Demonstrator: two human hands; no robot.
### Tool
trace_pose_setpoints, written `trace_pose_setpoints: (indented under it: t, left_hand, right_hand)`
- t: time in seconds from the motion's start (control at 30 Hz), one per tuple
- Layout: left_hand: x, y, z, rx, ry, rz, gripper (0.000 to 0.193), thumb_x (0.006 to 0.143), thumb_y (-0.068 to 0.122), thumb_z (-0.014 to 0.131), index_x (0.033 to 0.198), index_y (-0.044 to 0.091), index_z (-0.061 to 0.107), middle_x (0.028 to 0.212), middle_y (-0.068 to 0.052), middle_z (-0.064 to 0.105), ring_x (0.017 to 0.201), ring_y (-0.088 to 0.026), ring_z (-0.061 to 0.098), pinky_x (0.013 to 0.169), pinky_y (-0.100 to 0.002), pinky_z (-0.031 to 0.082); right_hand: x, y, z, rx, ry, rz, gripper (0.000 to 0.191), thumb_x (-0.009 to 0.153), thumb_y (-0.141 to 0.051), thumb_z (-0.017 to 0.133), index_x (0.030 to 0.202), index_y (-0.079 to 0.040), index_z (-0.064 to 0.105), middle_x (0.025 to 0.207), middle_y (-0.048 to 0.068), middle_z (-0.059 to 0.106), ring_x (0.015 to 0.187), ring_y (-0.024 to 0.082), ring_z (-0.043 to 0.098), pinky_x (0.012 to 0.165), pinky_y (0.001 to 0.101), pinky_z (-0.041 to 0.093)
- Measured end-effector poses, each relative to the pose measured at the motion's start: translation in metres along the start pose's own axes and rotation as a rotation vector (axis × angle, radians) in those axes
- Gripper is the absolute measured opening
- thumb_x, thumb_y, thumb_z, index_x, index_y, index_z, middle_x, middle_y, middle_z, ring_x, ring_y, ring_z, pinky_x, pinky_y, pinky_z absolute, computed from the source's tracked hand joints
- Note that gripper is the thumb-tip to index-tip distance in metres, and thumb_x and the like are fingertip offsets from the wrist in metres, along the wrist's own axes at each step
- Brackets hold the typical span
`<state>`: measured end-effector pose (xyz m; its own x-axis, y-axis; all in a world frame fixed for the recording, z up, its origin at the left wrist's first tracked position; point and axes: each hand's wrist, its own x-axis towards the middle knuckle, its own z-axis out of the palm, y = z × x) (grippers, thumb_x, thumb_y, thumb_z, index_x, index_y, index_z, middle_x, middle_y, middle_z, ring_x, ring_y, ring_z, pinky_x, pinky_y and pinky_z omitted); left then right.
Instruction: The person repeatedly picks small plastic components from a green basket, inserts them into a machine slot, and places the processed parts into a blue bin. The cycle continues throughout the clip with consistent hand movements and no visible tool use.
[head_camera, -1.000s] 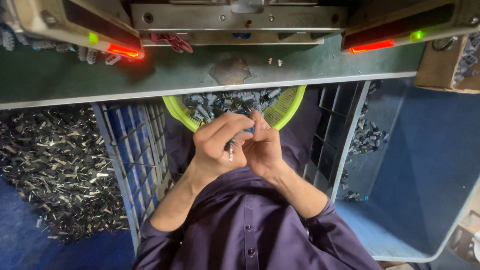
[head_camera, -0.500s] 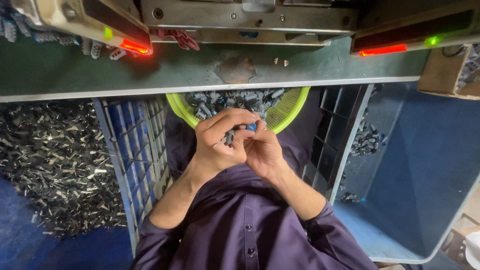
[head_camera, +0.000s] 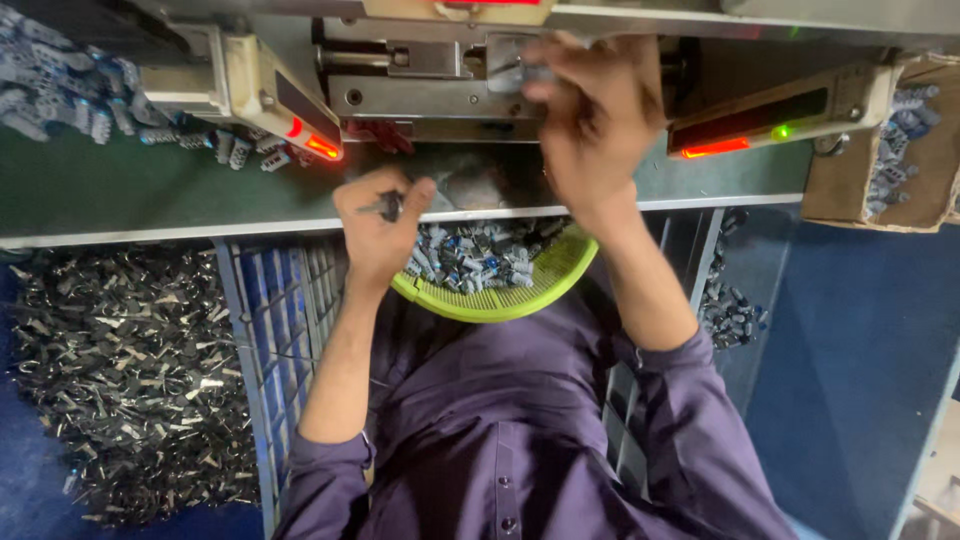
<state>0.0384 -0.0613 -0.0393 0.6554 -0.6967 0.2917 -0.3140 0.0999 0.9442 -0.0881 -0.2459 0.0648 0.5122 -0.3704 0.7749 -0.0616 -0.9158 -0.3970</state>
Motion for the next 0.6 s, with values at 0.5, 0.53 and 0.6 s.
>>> trace_pose_setpoints:
  t: [0.5, 0.53, 0.6]
  left_hand:
    - [-0.019, 0.036, -0.003, -0.410, 0.111, -0.209, 0.033, 0.096, 0.017, 0.069, 0.069, 0.002, 0.056, 0.082, -0.012, 0.070, 0.059, -0.012, 0.054, 0.055, -0.028, 0.039]
    - [-0.026, 0.041, -0.001, -0.430, 0.168, -0.116, 0.033, 0.097, 0.020, 0.067, 0.071, 0.002, 0.056, 0.089, -0.013, 0.070, 0.068, -0.014, 0.056, 0.062, -0.029, 0.041]
    - [-0.038, 0.048, 0.008, -0.461, 0.271, 0.075, 0.034, 0.099, 0.025, 0.065, 0.075, 0.003, 0.055, 0.102, -0.016, 0.070, 0.088, -0.019, 0.058, 0.076, -0.031, 0.045]
  right_hand:
    - [-0.023, -0.055, -0.039, 0.051, -0.049, -0.026, 0.014, 0.075, 0.003, 0.071, 0.082, -0.008, 0.067, 0.097, 0.004, 0.076, 0.090, 0.028, 0.072, 0.099, 0.0459, 0.047]
    - [-0.041, -0.063, -0.035, 0.134, -0.115, 0.016, 0.015, 0.076, 0.002, 0.072, 0.088, -0.007, 0.070, 0.100, 0.005, 0.076, 0.092, 0.026, 0.073, 0.094, 0.0406, 0.051]
    - [-0.079, -0.076, -0.019, 0.256, -0.260, 0.147, 0.021, 0.081, -0.002, 0.076, 0.102, -0.003, 0.072, 0.108, 0.009, 0.075, 0.098, 0.029, 0.073, 0.090, 0.0376, 0.055]
